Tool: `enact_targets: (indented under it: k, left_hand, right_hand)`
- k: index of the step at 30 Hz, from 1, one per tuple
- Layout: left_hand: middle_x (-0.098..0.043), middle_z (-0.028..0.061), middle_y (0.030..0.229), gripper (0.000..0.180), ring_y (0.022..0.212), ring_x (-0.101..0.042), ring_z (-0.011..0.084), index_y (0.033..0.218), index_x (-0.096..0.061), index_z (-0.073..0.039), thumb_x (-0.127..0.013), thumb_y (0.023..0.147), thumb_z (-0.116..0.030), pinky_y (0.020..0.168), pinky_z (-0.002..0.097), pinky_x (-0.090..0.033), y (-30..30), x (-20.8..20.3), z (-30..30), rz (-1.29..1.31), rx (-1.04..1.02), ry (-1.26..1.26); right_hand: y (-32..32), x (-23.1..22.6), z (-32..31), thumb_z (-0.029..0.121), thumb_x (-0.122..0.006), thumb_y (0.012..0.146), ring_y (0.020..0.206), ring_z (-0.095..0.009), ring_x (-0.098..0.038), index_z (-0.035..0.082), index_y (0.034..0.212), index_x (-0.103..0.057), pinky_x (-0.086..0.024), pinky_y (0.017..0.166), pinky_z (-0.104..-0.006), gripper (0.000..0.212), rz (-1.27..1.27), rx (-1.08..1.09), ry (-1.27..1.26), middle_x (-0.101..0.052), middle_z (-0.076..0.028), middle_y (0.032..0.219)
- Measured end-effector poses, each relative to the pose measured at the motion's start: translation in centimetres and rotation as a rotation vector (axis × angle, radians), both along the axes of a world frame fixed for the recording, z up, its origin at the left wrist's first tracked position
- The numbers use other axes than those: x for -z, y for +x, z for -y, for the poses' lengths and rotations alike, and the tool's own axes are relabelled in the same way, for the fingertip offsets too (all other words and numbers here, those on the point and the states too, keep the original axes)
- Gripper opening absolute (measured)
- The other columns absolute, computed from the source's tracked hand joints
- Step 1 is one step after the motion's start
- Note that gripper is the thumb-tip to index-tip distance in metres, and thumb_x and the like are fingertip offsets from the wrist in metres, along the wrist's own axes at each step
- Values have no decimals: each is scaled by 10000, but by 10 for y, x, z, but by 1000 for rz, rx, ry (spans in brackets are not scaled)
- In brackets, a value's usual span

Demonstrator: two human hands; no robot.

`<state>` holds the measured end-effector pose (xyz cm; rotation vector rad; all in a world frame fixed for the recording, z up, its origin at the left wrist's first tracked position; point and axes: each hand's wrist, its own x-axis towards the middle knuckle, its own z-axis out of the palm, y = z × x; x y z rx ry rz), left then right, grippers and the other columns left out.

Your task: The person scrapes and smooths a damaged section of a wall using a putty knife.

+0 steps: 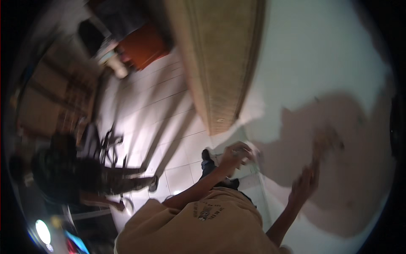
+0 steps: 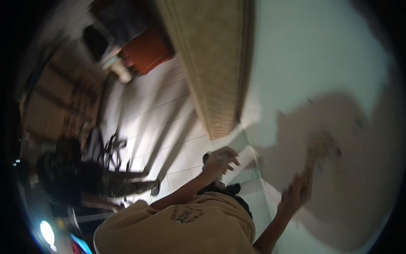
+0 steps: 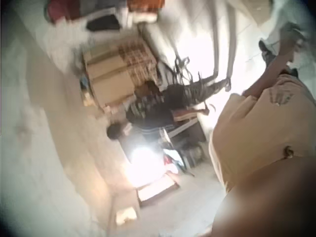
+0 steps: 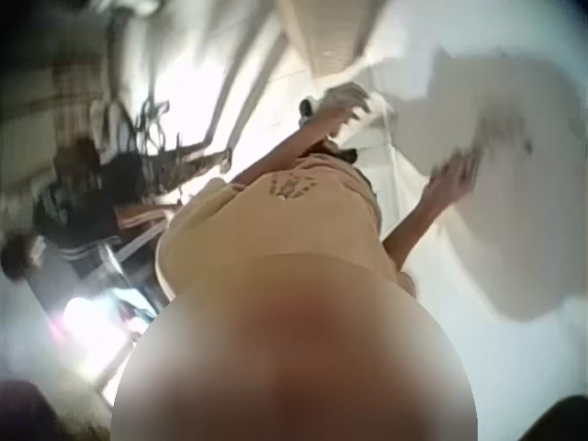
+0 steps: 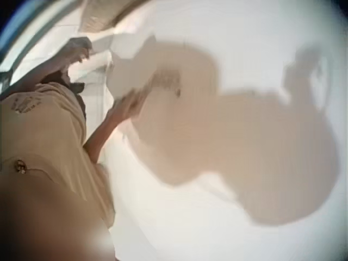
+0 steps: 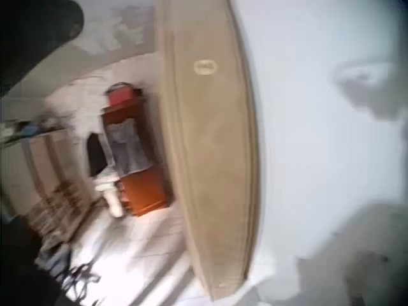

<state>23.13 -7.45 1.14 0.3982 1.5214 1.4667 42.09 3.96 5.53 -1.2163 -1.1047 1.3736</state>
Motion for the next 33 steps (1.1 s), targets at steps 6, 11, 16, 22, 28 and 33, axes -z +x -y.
enact_targets:
  k: [6, 11, 16, 22, 28, 33]
  left_hand:
    - [-617, 100, 789, 103, 549, -524, 77, 929, -554, -16, -512, 838, -37, 568, 226, -504, 8, -18, -27, -77, 91, 119]
    - [-612, 107, 744, 136, 433, -418, 49, 941, -554, -13, -500, 816, -26, 537, 244, -505, 9, -4, -25, -116, 40, 104]
    - [-614, 96, 746, 114, 415, -408, 47, 924, -554, -19, -521, 817, -32, 552, 247, -507, -5, -1, -23, -98, 30, 92]
    - [-605, 97, 739, 124, 533, -534, 95, 929, -557, -28, -523, 812, -49, 576, 269, -516, -2, -19, -40, -162, 143, 115]
    - [-621, 96, 747, 106, 415, -418, 47, 926, -558, -17, -521, 828, -28, 556, 242, -511, -15, 5, -16, -152, 33, 88]
    - [-622, 95, 742, 116, 407, -410, 49, 928, -561, -16, -503, 827, -23, 552, 247, -508, -16, -3, -13, -143, 30, 34]
  right_hand:
    - [-52, 7, -33, 45, -585, 783, 622, -38, -376, 77, 1234, -524, -344, 514, -195, 456, 107, -159, 244, -507, 38, 764]
    - [-8, -2, 20, 56, -525, 831, 540, -16, -343, 35, 1253, -492, -282, 467, -169, 423, 28, -174, 81, -444, 50, 640]
    - [17, -5, 24, 137, -446, 913, 411, 3, -288, 38, 1296, -432, -197, 337, -154, 396, -42, -177, -87, -407, 56, 617]
    - [-19, -3, -23, 170, -465, 915, 410, -9, -248, 91, 1329, -401, -182, 338, -169, 426, -196, -246, -139, -381, 49, 649]
    - [-4, -11, 3, 153, -450, 918, 409, -15, -239, 101, 1341, -383, -181, 341, -173, 431, -252, -219, -288, -396, 38, 681]
    - [-19, -11, -25, 104, -470, 887, 428, -16, -239, 102, 1337, -392, -193, 334, -186, 457, -366, -233, -288, -372, 48, 650]
